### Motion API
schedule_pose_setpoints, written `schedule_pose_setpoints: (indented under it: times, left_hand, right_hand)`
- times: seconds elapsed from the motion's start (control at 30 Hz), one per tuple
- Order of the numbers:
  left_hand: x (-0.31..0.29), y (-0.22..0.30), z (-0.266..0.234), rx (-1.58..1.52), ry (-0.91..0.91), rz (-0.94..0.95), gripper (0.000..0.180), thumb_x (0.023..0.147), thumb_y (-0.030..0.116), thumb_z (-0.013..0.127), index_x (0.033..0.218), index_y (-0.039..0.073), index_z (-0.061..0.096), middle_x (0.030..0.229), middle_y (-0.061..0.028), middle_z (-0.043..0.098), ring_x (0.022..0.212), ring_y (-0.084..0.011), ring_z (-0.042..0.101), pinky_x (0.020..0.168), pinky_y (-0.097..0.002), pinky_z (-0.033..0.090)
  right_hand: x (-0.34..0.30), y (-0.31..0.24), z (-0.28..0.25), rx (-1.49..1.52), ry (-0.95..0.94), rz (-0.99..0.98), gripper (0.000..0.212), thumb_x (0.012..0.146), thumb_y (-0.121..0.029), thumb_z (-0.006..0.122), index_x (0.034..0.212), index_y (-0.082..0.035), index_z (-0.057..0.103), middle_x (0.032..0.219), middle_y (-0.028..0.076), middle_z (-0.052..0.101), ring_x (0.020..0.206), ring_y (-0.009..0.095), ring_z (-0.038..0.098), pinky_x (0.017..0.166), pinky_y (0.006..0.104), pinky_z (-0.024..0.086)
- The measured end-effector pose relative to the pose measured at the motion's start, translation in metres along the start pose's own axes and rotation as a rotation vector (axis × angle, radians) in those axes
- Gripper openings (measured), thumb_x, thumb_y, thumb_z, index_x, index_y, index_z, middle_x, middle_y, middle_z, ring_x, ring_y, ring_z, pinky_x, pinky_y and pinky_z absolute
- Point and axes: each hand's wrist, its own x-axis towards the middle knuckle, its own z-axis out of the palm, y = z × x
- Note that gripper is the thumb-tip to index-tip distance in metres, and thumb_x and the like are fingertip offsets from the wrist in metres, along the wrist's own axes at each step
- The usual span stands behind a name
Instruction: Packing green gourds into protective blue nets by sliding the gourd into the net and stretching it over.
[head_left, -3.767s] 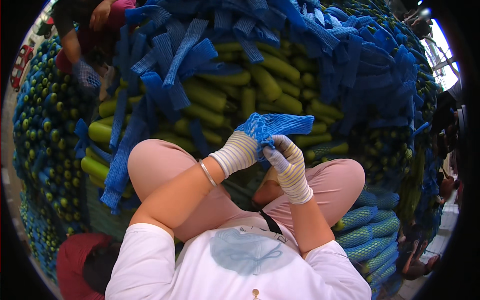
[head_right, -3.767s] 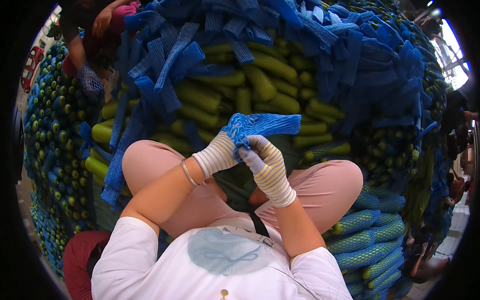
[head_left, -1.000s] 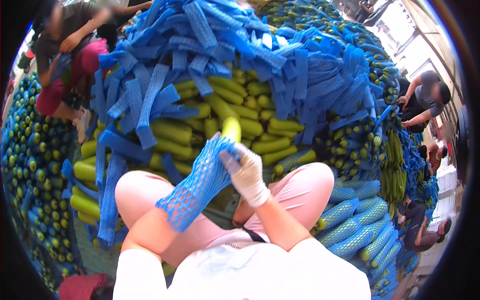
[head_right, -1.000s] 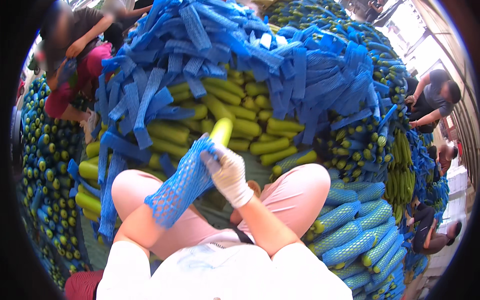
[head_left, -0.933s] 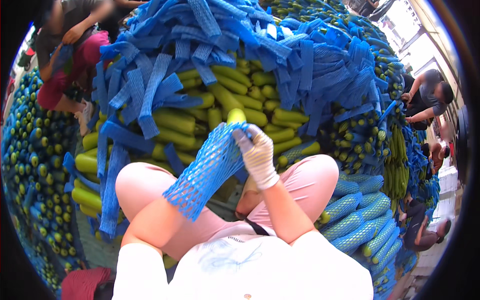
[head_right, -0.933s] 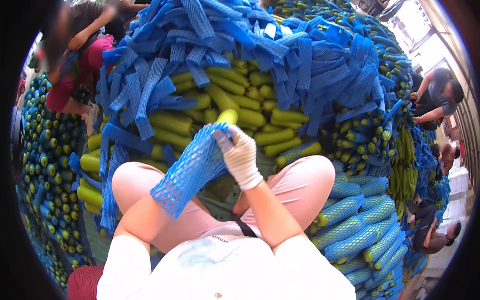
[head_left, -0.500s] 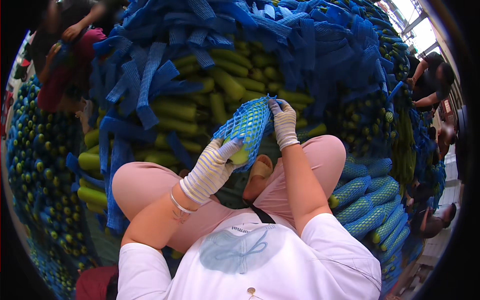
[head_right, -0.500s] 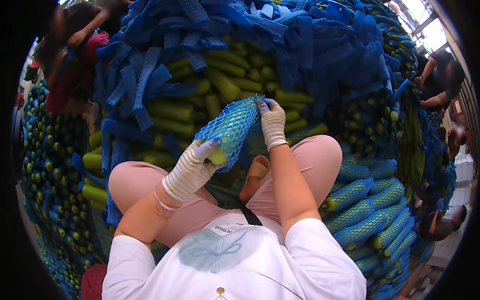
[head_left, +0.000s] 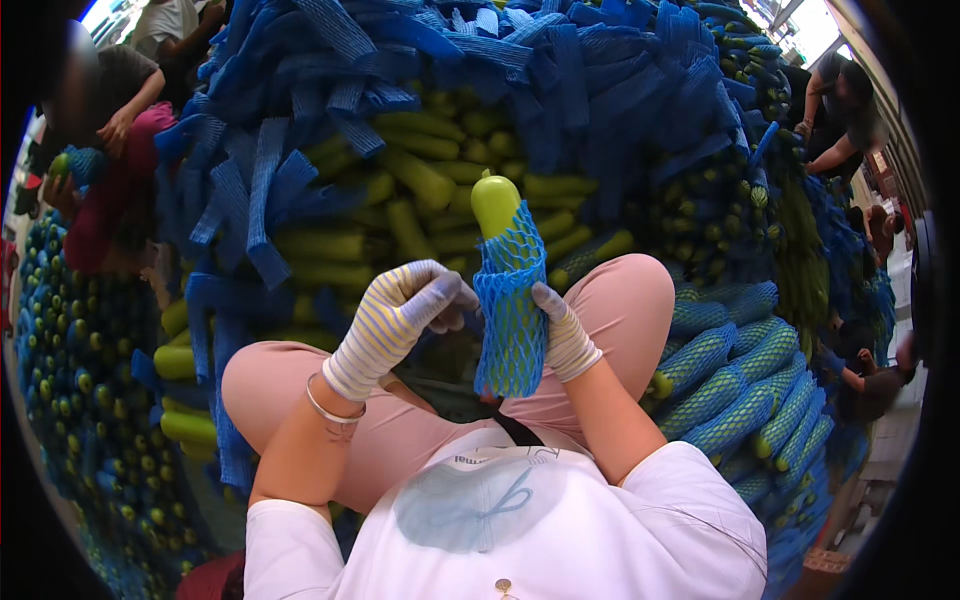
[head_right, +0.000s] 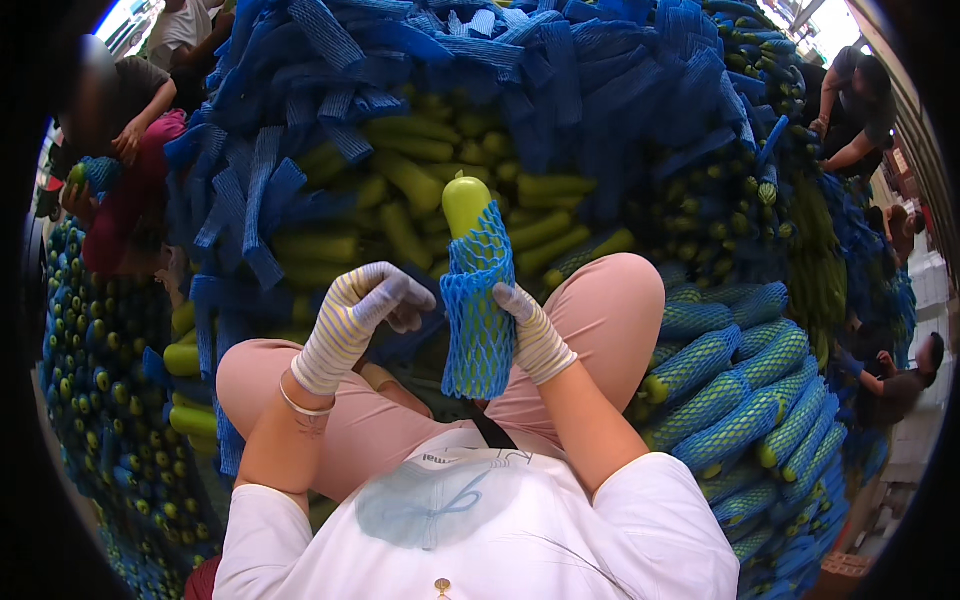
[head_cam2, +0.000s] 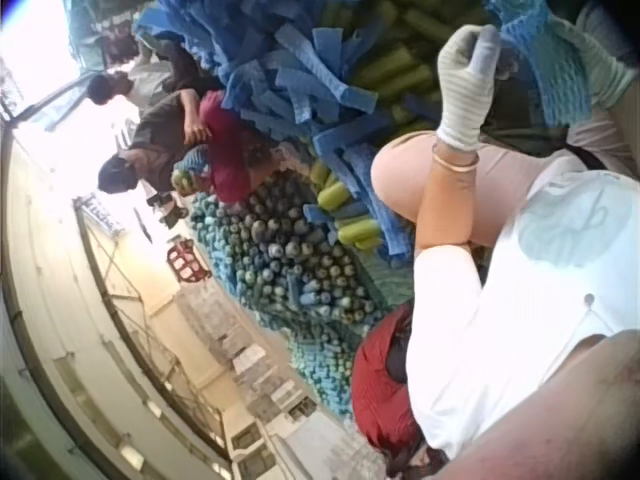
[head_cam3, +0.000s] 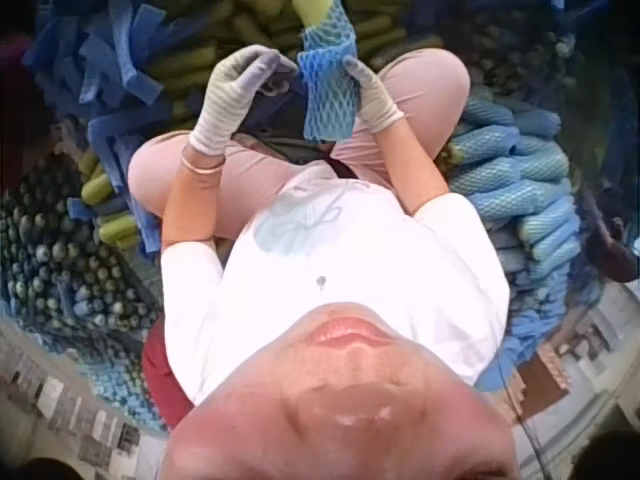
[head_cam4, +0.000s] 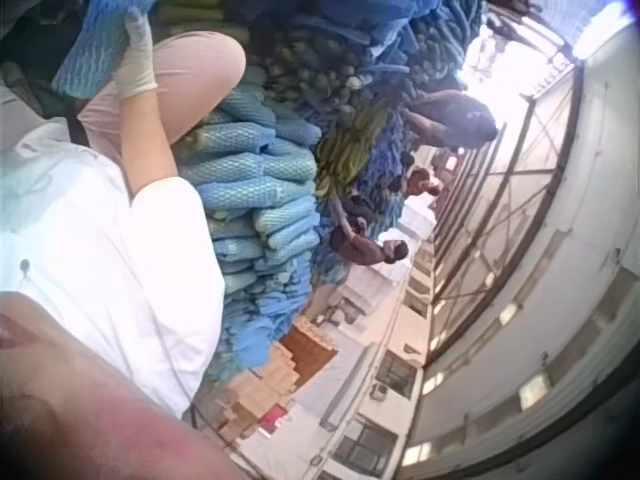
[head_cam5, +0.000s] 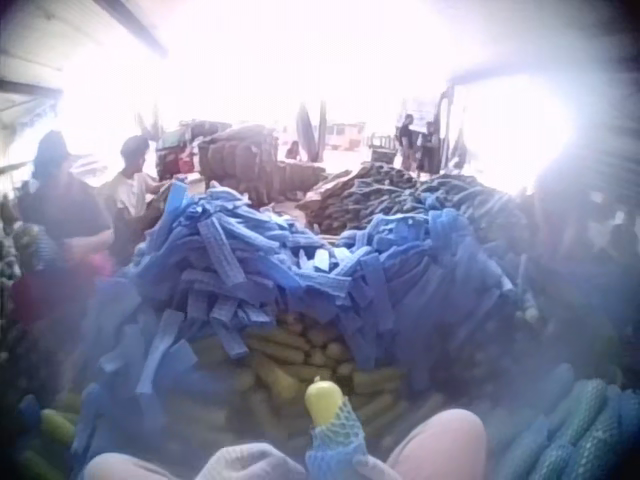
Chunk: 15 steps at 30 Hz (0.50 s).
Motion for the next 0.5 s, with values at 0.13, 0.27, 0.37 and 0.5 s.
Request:
schedule_pose_setpoints:
  times: [0.13, 0.27, 0.37, 0.5]
  left_hand:
    - [0.030, -0.016, 0.011, 0.540, 0.302, 0.470, 0.035, 0.084, 0.001, 0.063, 0.117, 0.002, 0.051, 0.099, -0.0031, 0.059, 0.088, -0.0074, 0.054, 0.082, -0.0228, 0.046]
    - [0.026, -0.008, 0.004, 0.101, 0.224, 0.337, 0.016, 0.085, -0.002, 0.062, 0.099, 0.005, 0.056, 0.088, 0.0018, 0.057, 0.078, -0.0038, 0.052, 0.071, -0.0192, 0.045]
    - [0.029, 0.013, 0.003, 0.067, 0.400, 0.553, 0.016, 0.085, -0.005, 0.059, 0.095, 0.008, 0.058, 0.082, 0.0054, 0.053, 0.067, -0.0017, 0.045, 0.060, -0.0161, 0.038]
    - [0.041, -0.001, -0.006, 0.135, 0.343, 0.508, 0.016, 0.088, -0.002, 0.056, 0.102, 0.005, 0.057, 0.085, 0.0022, 0.055, 0.073, -0.0047, 0.049, 0.067, -0.0181, 0.042]
  right_hand:
    - [0.004, 0.020, 0.015, -0.042, -0.066, -0.033, 0.081, 0.068, -0.049, 0.078, 0.126, -0.003, 0.048, 0.107, 0.009, 0.062, 0.094, 0.020, 0.062, 0.082, 0.0341, 0.052]
    - [0.002, 0.023, 0.016, 0.044, -0.129, -0.022, 0.084, 0.066, -0.049, 0.078, 0.128, -0.002, 0.046, 0.113, 0.012, 0.060, 0.101, 0.024, 0.061, 0.089, 0.0386, 0.051]
    - [-0.008, 0.017, 0.012, 0.138, -0.258, 0.055, 0.088, 0.065, -0.050, 0.078, 0.131, -0.002, 0.045, 0.119, 0.015, 0.058, 0.104, 0.028, 0.060, 0.093, 0.0414, 0.049]
    - [-0.018, 0.018, 0.001, 0.155, -0.257, 0.132, 0.078, 0.072, -0.047, 0.074, 0.132, -0.004, 0.046, 0.119, 0.016, 0.059, 0.101, 0.028, 0.062, 0.093, 0.0418, 0.049]
